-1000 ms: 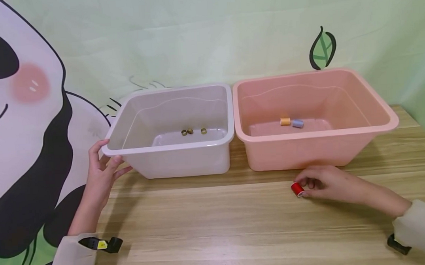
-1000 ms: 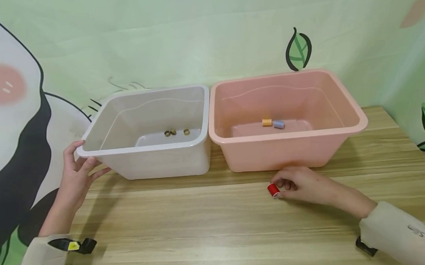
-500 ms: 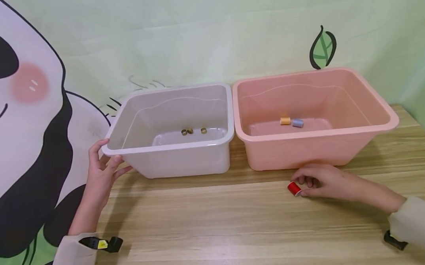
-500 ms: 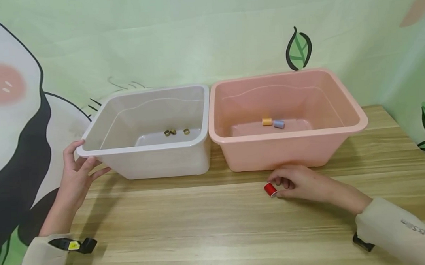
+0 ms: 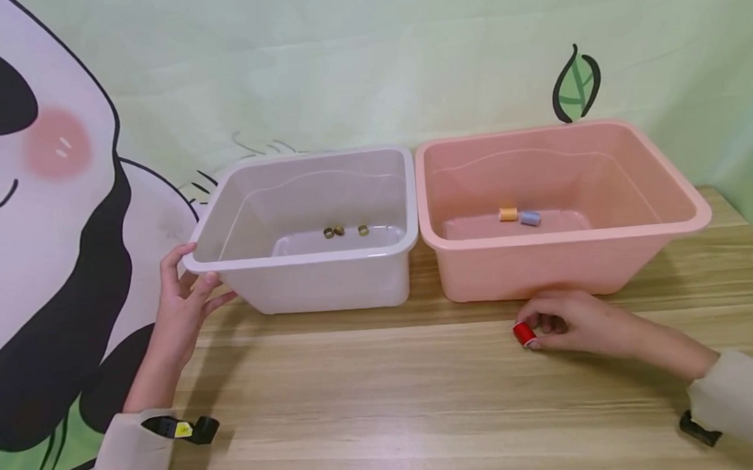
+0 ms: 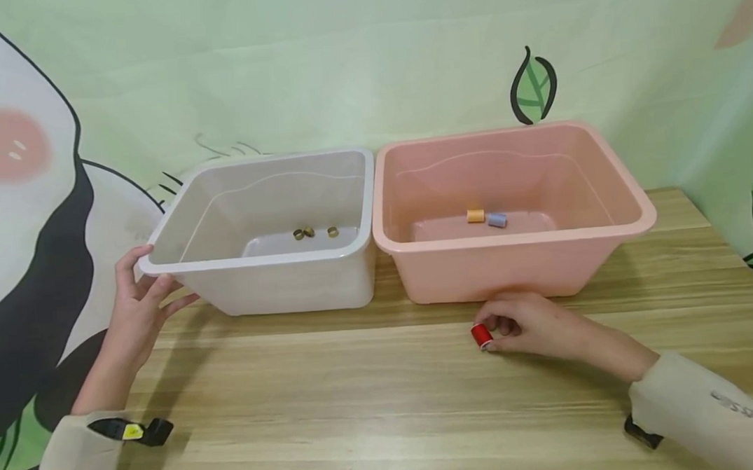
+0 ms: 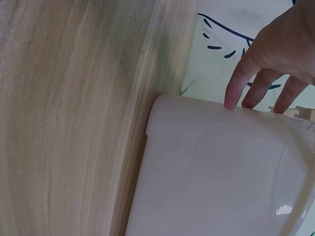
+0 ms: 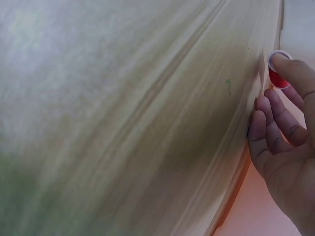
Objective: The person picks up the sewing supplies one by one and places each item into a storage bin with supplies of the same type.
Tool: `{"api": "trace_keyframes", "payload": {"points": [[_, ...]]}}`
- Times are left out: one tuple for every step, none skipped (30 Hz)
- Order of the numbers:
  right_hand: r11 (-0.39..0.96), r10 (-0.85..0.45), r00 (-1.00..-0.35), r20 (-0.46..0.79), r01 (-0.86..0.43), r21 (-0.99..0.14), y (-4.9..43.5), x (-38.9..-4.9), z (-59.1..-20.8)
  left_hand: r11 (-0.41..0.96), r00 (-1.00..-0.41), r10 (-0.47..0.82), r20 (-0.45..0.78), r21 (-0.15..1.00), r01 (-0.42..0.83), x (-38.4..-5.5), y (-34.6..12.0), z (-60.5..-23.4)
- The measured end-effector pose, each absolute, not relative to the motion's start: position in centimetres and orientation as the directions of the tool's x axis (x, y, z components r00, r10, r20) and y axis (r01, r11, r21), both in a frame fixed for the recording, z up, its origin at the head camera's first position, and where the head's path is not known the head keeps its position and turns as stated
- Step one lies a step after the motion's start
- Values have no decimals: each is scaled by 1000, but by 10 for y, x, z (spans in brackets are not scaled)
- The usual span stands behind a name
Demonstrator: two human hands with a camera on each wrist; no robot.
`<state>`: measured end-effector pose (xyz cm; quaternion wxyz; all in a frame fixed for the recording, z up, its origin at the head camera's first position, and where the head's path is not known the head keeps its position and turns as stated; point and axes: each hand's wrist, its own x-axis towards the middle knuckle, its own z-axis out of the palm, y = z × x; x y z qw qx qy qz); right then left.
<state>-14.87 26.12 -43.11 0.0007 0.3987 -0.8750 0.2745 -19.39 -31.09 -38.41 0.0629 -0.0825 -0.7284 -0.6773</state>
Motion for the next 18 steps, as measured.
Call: {"api": "trace_keyframes", "payload": {"points": [[531,-697,-683,220,-697,-481,261,-148,-431,71,-978,36,205,976,207,-194,-311,-384],[532,-695,-684,221,-696,-483,261,-148,-430,72,-978,34,205,976,207,-194,-311,-384],[534,-694,-687,216,-692,-485,260,-147,-430,75,-978,34,204,976,206,-194,-311,-384],[539,-690,-692,212,-686,-488,260,-147,-429,77,-978,34,205,975,207,-194,-311,-384],[543,-687,-696,207,-681,-491,260,-147,-428,77,-978,35,204,975,207,-195,-310,-384],[547,-685,-701,201,-676,-494,260,-146,-426,77,-979,34,203,976,205,-195,-310,-384],[553,-681,-706,194,-669,-496,260,-146,-425,78,-979,34,202,976,204,-195,-310,-384],[560,-677,-712,185,-662,-499,260,-145,-423,75,-979,32,201,976,203,-195,-310,-384],[566,-674,-717,177,-656,-500,260,-145,-422,74,-979,32,201,976,202,-195,-310,-384],[567,-672,-720,172,-651,-505,260,-144,-420,75,-979,32,200,977,202,-195,-310,-384],[570,-672,-722,167,-647,-507,260,-143,-418,72,-980,30,199,977,201,-195,-310,-384],[572,-670,-724,162,-643,-509,260,-143,-417,70,-979,30,200,977,202,-195,-310,-384],[573,-670,-725,160,-642,-509,260,-142,-415,70,-979,29,201,977,202,-195,-310,-384],[571,-672,-723,161,-645,-508,260,-141,-414,67,-979,31,202,977,203,-195,-310,-384],[569,-675,-719,165,-650,-503,260,-140,-412,66,-979,32,202,977,204,-194,-311,-384],[570,-677,-716,173,-657,-493,261,-140,-411,65,-979,34,202,977,204,-195,-311,-384],[569,-679,-712,180,-665,-484,261,-139,-410,61,-979,34,203,977,205,-195,-310,-384],[567,-680,-708,191,-673,-476,262,-138,-408,57,-979,35,203,977,204,-195,-310,-384]]}}
